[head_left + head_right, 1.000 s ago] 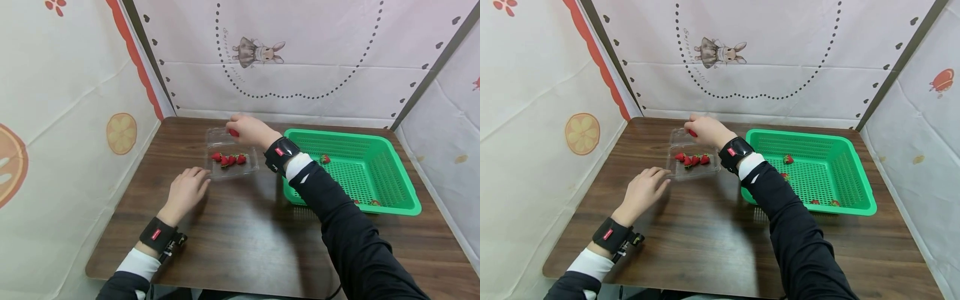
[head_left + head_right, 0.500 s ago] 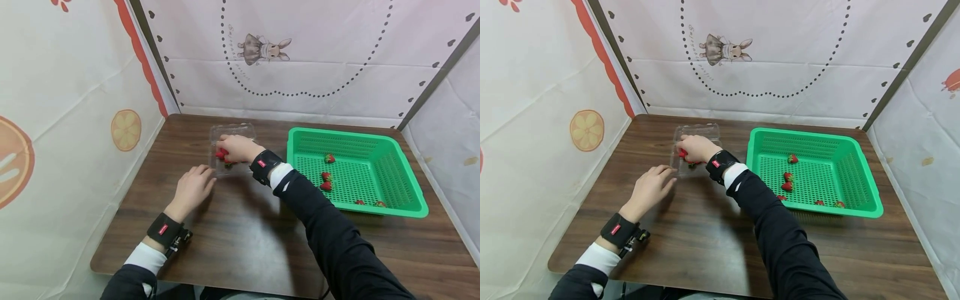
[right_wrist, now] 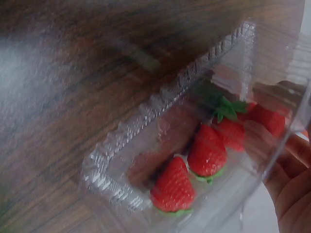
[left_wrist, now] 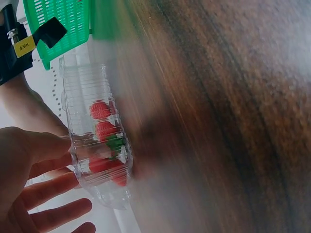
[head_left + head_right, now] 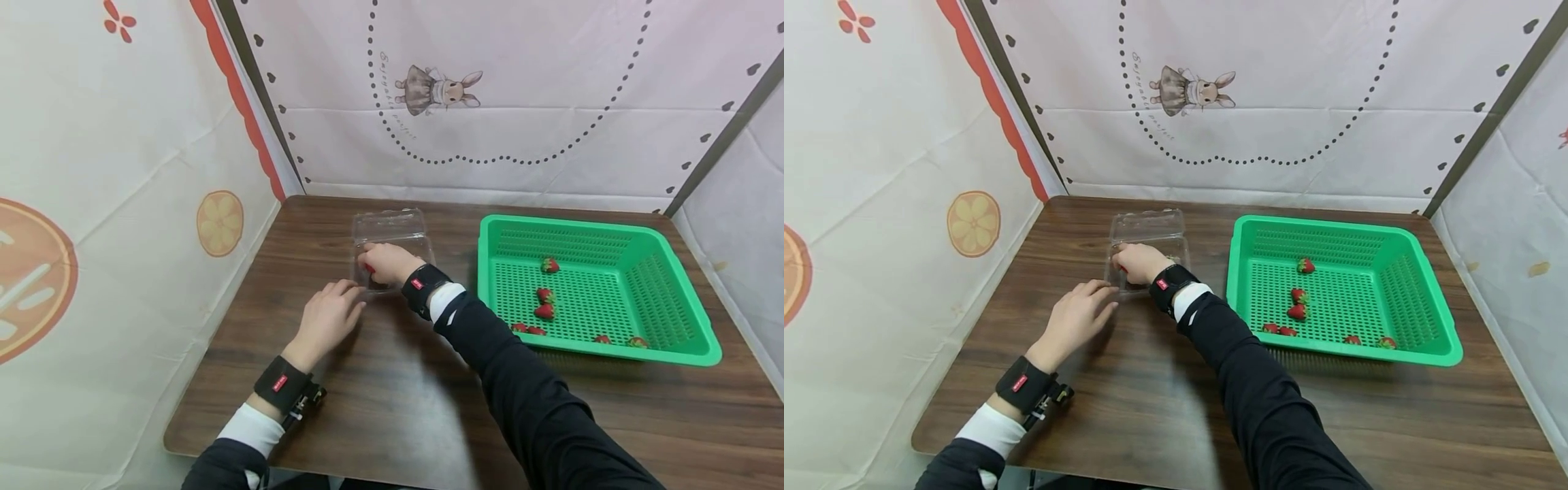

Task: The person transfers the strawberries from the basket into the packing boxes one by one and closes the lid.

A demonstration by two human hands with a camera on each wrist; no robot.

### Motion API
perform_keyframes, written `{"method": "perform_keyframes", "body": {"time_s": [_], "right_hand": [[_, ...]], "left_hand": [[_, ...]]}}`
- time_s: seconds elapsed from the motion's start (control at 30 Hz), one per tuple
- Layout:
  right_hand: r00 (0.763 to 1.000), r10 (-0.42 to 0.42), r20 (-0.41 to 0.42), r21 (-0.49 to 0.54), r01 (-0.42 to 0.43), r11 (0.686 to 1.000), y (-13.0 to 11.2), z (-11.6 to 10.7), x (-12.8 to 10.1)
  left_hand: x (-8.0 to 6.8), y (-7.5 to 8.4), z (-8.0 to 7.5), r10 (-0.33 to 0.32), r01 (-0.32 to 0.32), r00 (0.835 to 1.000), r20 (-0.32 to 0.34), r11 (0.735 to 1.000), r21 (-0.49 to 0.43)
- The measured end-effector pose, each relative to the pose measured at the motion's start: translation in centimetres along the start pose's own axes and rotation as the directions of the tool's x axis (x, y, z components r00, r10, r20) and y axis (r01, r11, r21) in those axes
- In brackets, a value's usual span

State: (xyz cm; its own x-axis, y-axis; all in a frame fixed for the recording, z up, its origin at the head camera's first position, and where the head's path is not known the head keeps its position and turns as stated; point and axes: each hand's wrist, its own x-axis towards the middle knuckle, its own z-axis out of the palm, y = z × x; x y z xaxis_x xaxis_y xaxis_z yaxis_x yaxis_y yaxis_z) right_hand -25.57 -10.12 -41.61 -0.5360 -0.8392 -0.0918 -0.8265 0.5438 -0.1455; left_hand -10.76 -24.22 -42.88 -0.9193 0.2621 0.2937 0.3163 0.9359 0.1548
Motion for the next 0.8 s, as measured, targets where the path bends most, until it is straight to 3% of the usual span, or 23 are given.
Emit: {"method": "perform_keyframes", "body": {"time_s": [0.2, 0.4, 0.8], "right_hand": [[0.998, -0.053, -0.015, -0.017, 0.053, 0.998, -0.6, 0.9, 0.4], [0.999, -0.022, -0.024, -0.077, 0.02, 0.997, -0.1, 1.6, 0.4], [1.0, 0.004, -0.005, -0.079, -0.005, 0.997, -0.3, 1.9, 0.2]], "left_hand": [[-0.5, -0.2, -0.1, -0.006, 0.006, 1.0, 0.002, 1.0, -0.005], [0.0, 0.0, 0.0, -0.009, 0.009, 0.999, 0.039, 1.0, 0.001], [0.0, 0.2, 0.2, -0.029, 0.028, 0.998, 0.056, 1.0, 0.003]]}}
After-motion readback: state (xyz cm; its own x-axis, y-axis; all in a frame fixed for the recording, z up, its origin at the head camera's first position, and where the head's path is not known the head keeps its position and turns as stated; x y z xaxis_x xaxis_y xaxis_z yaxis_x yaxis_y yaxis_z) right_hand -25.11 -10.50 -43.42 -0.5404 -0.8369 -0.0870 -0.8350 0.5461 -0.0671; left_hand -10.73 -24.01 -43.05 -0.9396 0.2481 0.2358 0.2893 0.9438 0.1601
